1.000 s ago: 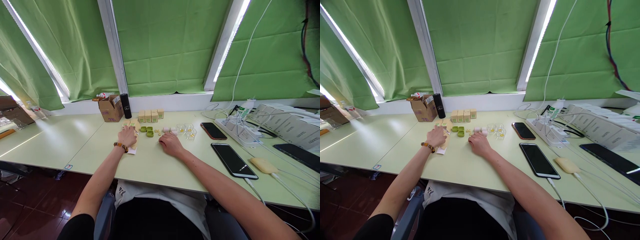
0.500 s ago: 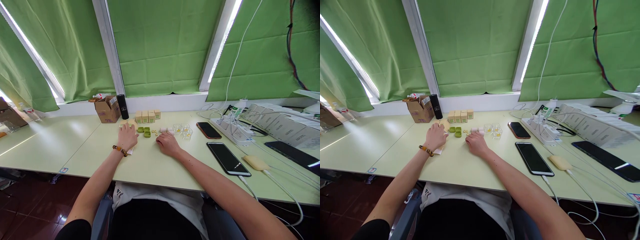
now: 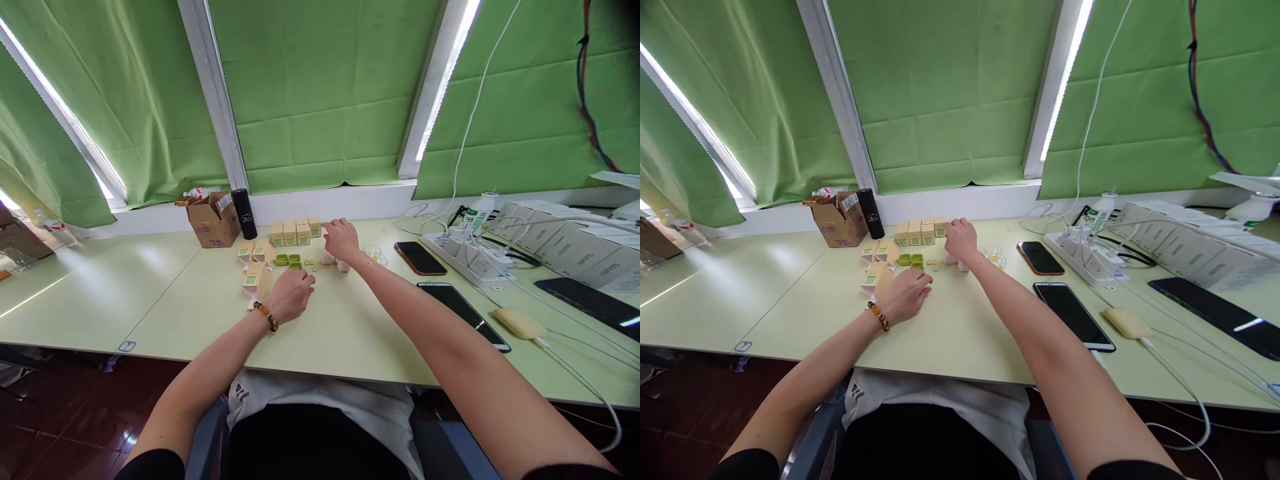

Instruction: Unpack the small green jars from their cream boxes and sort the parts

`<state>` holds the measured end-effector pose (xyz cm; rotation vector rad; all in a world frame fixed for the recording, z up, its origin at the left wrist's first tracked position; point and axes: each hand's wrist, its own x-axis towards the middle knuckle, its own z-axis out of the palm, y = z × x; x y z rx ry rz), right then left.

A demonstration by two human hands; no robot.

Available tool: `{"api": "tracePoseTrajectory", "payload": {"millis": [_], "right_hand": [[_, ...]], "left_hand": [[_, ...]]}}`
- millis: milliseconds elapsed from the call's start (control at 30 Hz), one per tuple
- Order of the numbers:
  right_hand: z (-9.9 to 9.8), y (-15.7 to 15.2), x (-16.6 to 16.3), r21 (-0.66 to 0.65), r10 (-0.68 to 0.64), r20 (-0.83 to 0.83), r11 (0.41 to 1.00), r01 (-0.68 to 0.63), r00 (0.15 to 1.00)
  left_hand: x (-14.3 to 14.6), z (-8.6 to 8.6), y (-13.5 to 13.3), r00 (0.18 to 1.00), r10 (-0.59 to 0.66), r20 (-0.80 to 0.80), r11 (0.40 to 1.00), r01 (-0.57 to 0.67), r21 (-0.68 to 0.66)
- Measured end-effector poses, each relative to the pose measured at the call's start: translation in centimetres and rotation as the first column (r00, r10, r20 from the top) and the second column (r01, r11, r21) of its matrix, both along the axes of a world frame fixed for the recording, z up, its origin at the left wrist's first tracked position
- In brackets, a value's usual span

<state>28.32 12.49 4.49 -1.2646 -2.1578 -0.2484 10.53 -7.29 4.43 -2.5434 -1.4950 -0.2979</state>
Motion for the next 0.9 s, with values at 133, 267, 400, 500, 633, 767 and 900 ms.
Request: {"api": "tracePoseTrajectory", "payload": {"millis": [133,267,400,500,633,767,900], "right_hand": [[0.5,3.1,-0.6,-0.133,-0.112,0.125,0.983,0.129,0.986],[0.6,4.7,-1.4,-0.190,-0.153,0.178,0.964,0.186,0.972],[0.6,6.0,-2.7,-0.239,-0.172,0.215,0.945,0.223,0.961],[0.6,7.0,-3.6,-0.284,-0.177,0.240,0.927,0.244,0.954],[0.4,7.5,-4.0,-0.310,-0.162,0.262,0.919,0.242,0.951],[0.2,7.1,-3.8,-0.235,-0.097,0.231,0.960,0.153,0.968],[0.1,6.0,-3.7,-0.187,-0.080,0.187,0.976,0.115,0.979]], "left_hand": [[-0.3,0.0,0.2,0.999,0.007,0.043,1.000,-0.008,0.010],[-0.6,-0.4,0.5,0.996,-0.005,0.088,1.000,0.003,0.014],[-0.9,-0.8,0.8,0.992,-0.036,0.123,0.999,0.033,0.027],[-1.0,-0.8,0.7,0.989,-0.047,0.137,0.999,0.045,0.016],[-1.0,-0.6,0.6,0.986,-0.047,0.161,0.999,0.047,0.002],[-0.8,-0.8,0.7,0.984,-0.059,0.167,0.998,0.058,0.013],[-0.6,-1.2,1.1,0.982,-0.081,0.172,0.997,0.077,0.031]]}}
